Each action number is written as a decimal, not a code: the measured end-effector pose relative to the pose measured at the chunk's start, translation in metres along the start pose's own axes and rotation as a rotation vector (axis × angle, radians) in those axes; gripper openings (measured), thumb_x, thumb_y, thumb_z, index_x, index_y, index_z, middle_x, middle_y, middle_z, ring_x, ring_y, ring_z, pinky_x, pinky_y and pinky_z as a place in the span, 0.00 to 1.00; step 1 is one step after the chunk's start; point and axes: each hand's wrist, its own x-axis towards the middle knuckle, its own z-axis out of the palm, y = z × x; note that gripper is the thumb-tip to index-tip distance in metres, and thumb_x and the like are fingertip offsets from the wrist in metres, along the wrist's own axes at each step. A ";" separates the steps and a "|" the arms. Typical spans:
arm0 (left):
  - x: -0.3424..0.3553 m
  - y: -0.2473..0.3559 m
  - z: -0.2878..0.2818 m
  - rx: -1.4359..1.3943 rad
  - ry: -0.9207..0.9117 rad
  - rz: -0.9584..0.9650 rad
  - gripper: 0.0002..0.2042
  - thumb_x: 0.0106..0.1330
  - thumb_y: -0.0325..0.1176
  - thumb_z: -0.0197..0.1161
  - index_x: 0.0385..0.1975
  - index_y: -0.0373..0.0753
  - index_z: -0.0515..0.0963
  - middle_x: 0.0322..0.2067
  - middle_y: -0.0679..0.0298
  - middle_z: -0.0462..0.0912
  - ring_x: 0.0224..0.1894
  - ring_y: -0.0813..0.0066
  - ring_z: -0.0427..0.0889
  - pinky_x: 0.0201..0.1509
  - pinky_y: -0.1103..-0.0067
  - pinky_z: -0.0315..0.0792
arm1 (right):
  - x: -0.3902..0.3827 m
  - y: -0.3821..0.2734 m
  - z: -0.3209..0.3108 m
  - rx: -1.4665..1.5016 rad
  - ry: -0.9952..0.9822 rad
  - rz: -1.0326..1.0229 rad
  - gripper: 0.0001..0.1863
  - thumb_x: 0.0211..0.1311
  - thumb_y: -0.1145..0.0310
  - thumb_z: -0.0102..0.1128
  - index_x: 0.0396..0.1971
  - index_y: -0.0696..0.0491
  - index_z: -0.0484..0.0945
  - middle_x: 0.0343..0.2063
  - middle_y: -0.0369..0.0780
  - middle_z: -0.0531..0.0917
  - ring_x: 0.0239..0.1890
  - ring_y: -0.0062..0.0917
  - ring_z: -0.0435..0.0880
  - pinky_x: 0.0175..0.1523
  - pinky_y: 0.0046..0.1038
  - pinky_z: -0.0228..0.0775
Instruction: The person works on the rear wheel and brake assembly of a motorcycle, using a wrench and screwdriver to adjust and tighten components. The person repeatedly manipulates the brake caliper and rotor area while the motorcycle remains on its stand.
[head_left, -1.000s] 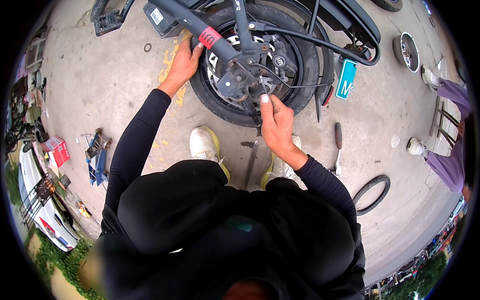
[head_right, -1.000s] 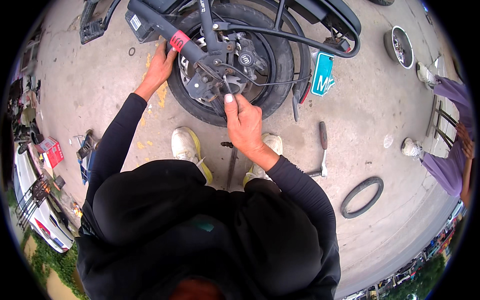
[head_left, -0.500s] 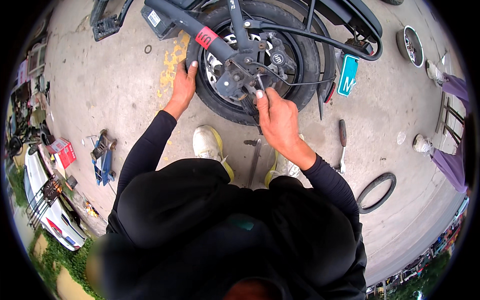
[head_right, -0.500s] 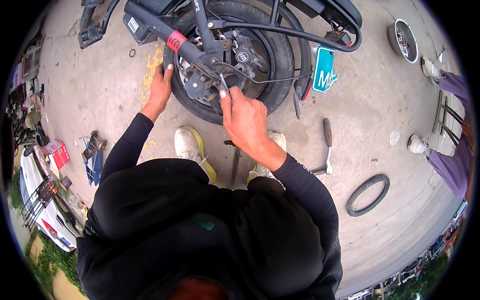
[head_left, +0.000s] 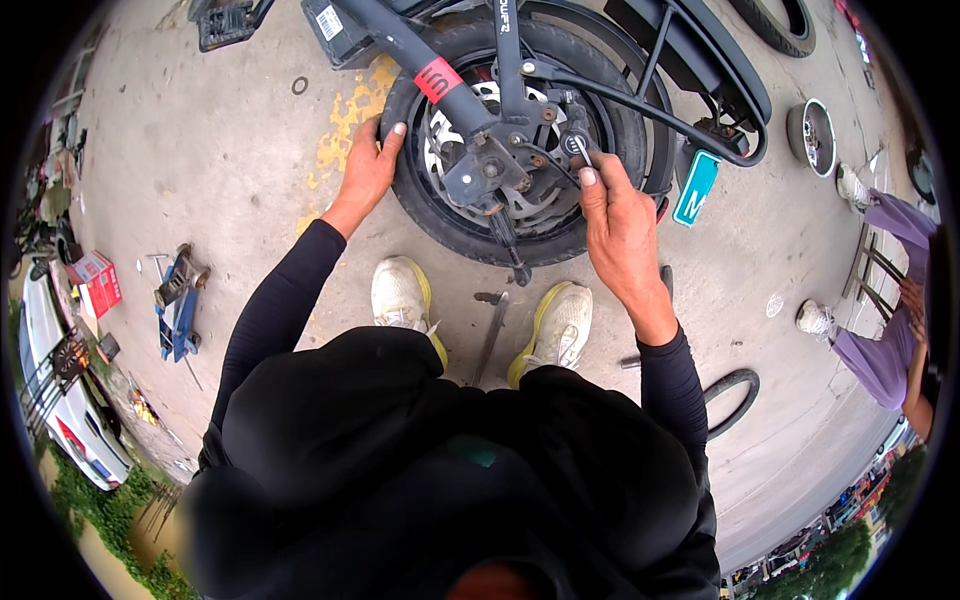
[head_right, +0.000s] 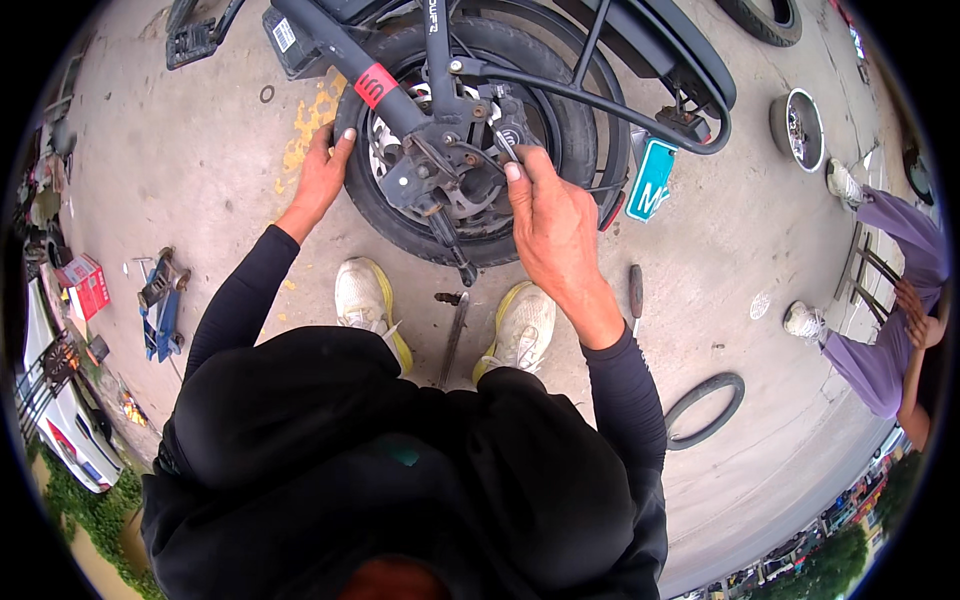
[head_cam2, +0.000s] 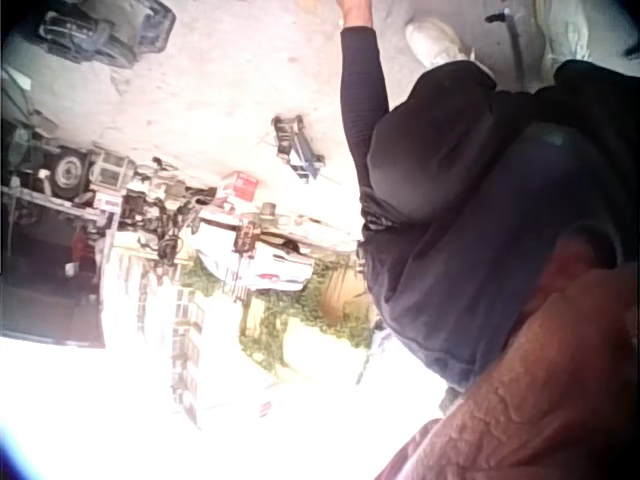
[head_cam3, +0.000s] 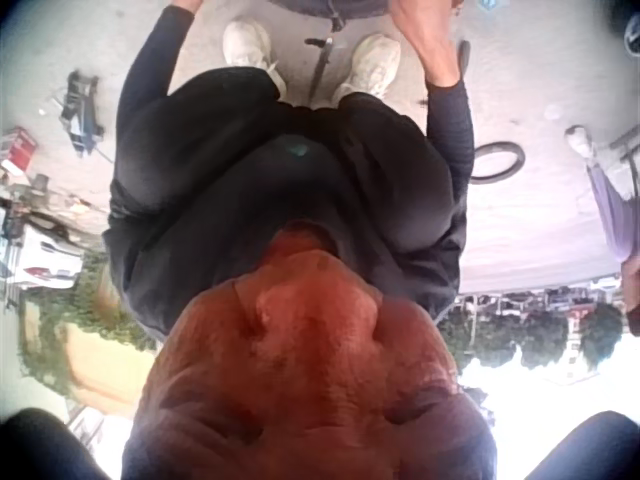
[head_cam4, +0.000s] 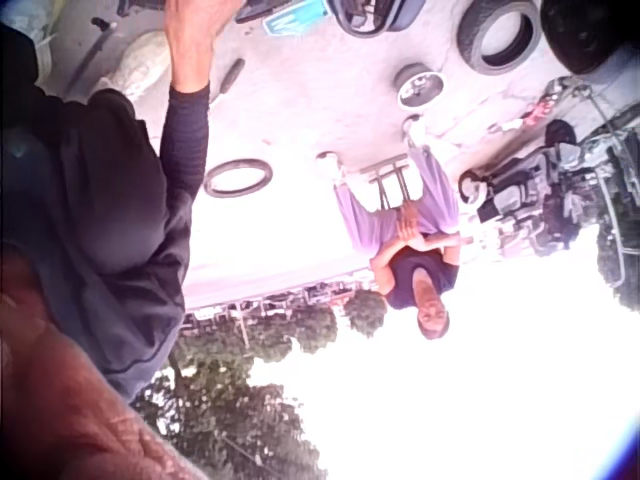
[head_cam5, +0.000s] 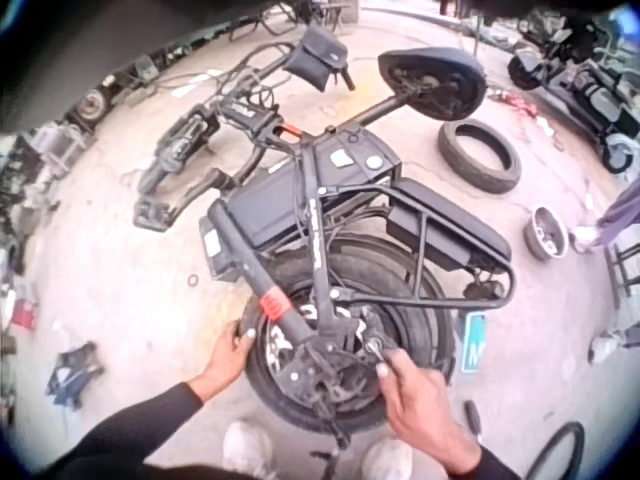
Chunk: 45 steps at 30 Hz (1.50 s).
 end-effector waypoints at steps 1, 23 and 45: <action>0.002 0.006 -0.003 0.020 0.091 0.065 0.26 0.75 0.44 0.58 0.61 0.27 0.70 0.49 0.43 0.80 0.53 0.52 0.80 0.60 0.69 0.72 | 0.004 -0.001 -0.001 -0.033 0.035 -0.069 0.09 0.75 0.67 0.55 0.46 0.55 0.77 0.26 0.48 0.83 0.27 0.48 0.83 0.31 0.39 0.71; 0.038 0.183 0.002 0.051 -0.506 0.827 0.10 0.65 0.28 0.67 0.44 0.33 0.85 0.39 0.53 0.87 0.41 0.53 0.85 0.47 0.67 0.79 | 0.076 -0.013 -0.047 -0.626 -0.101 -0.629 0.06 0.67 0.66 0.60 0.39 0.51 0.79 0.30 0.41 0.83 0.36 0.39 0.84 0.37 0.39 0.75; 0.002 0.219 0.005 0.530 -0.362 0.833 0.07 0.63 0.29 0.68 0.38 0.34 0.85 0.31 0.51 0.85 0.32 0.48 0.85 0.36 0.63 0.78 | 0.098 0.017 -0.074 -0.717 0.016 -0.761 0.16 0.68 0.56 0.62 0.27 0.53 0.82 0.20 0.44 0.84 0.27 0.41 0.87 0.32 0.38 0.79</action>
